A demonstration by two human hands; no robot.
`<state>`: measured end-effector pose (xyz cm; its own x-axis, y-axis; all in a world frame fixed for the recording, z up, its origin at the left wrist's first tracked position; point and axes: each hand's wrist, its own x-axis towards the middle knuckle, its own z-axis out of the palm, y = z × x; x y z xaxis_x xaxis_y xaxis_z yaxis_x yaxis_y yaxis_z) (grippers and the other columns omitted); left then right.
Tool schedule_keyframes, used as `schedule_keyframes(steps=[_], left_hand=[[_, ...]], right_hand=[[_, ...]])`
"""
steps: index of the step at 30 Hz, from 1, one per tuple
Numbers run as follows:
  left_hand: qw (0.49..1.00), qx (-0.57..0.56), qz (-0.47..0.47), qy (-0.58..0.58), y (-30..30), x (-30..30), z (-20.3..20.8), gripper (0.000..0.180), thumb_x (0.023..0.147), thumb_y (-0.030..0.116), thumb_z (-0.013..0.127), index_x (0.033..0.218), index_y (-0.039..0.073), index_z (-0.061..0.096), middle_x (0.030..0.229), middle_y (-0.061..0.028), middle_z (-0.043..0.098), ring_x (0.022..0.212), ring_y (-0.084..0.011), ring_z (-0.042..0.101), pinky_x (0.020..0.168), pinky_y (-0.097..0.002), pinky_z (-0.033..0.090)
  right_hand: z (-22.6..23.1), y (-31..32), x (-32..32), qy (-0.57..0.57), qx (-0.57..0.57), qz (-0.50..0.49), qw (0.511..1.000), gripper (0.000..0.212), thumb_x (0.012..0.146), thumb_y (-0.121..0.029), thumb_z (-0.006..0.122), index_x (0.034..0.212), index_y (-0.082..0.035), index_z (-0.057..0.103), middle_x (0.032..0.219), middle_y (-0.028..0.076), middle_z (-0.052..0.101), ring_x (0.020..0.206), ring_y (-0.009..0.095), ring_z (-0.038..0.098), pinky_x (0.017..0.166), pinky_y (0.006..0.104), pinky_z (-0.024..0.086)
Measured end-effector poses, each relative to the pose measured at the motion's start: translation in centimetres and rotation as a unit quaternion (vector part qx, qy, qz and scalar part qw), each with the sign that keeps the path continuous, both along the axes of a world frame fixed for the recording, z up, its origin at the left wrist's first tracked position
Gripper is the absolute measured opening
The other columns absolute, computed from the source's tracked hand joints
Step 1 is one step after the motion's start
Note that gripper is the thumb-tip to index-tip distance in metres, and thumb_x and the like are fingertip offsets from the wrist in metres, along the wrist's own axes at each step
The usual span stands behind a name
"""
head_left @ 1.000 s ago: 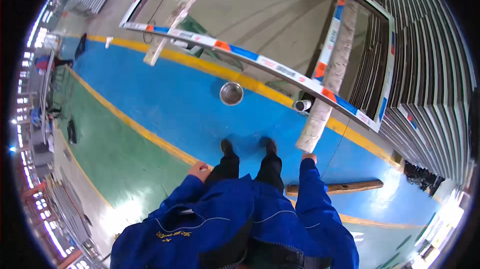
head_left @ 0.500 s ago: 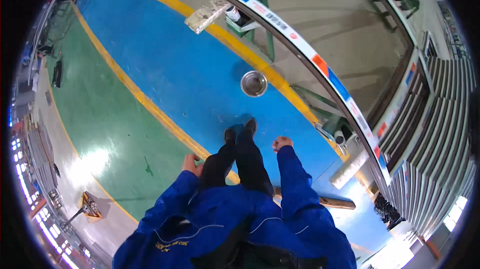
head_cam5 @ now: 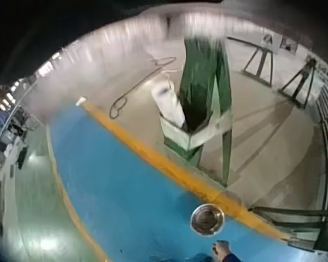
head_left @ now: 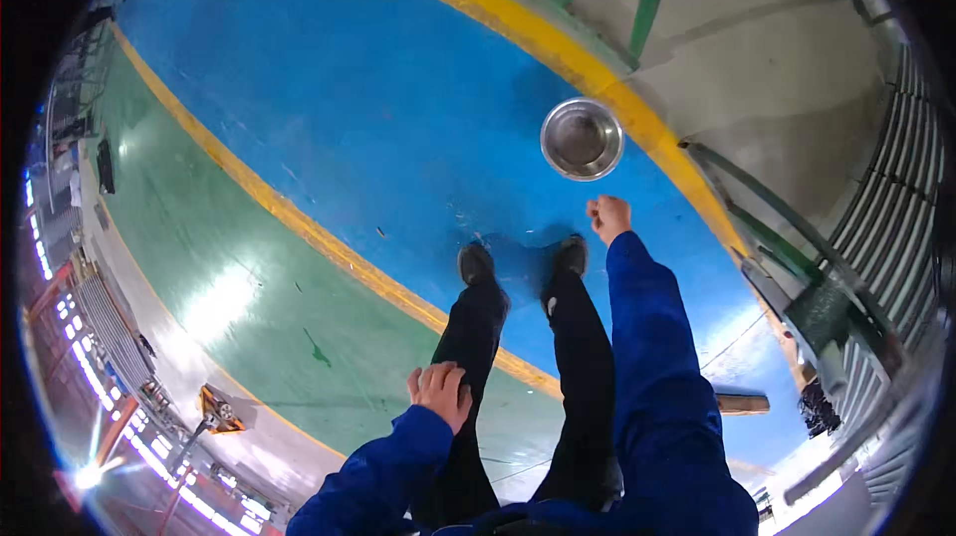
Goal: Applying and smoothing sealant along the edges of a metal window frame.
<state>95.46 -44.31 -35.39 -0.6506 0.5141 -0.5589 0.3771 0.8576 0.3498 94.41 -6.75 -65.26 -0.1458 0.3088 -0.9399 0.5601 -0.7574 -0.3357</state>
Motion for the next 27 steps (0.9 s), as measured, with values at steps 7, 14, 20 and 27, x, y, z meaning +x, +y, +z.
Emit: schedule_keyframes(steps=[7,14,20,27], left_hand=[[0.999,-0.029,-0.016,0.016,-1.3,-2.3,0.0,0.035,0.070,0.012,0.068,0.104,0.012,0.057,0.112,-0.0080,0.054,0.108,-0.0282,0.050,0.098,-0.0511,0.029],[1.000,-0.008,-0.018,0.009,-0.5,-1.0,0.0,0.035,0.070,0.012,0.067,0.104,0.012,0.056,0.114,-0.0078,0.053,0.110,-0.0279,0.049,0.098,-0.0514,0.029],[1.000,-0.026,-0.013,0.009,-0.3,1.1,-0.2,0.039,0.074,0.016,0.064,0.112,0.013,0.055,0.117,-0.0071,0.051,0.115,-0.0266,0.046,0.101,-0.0550,0.026],[0.998,-0.043,0.048,-0.007,0.1,0.6,3.2,0.047,0.079,0.027,0.061,0.123,0.012,0.052,0.121,-0.0079,0.050,0.118,-0.0265,0.044,0.103,-0.0570,0.023]], right_hand=[[-8.4,-1.1,-3.6,-0.016,-0.022,-0.111,0.993,0.020,0.091,-0.024,0.059,0.083,-0.006,0.053,0.068,0.006,0.055,0.055,0.012,0.052,0.041,0.0239,0.036],[-8.2,-1.4,-3.2,0.047,-0.023,-0.164,0.985,0.009,0.087,-0.011,0.059,0.086,-0.006,0.053,0.072,0.008,0.058,0.052,0.011,0.048,0.041,0.0247,0.036],[2.5,-2.6,-4.2,0.055,-0.015,-0.099,0.994,0.012,0.085,-0.012,0.061,0.079,-0.006,0.052,0.064,0.005,0.053,0.049,0.013,0.047,0.041,0.0261,0.035],[23.3,-5.0,-4.5,0.076,0.026,0.011,0.997,0.017,0.081,-0.017,0.061,0.074,-0.005,0.052,0.057,0.005,0.053,0.042,0.012,0.046,0.035,0.0251,0.030]])
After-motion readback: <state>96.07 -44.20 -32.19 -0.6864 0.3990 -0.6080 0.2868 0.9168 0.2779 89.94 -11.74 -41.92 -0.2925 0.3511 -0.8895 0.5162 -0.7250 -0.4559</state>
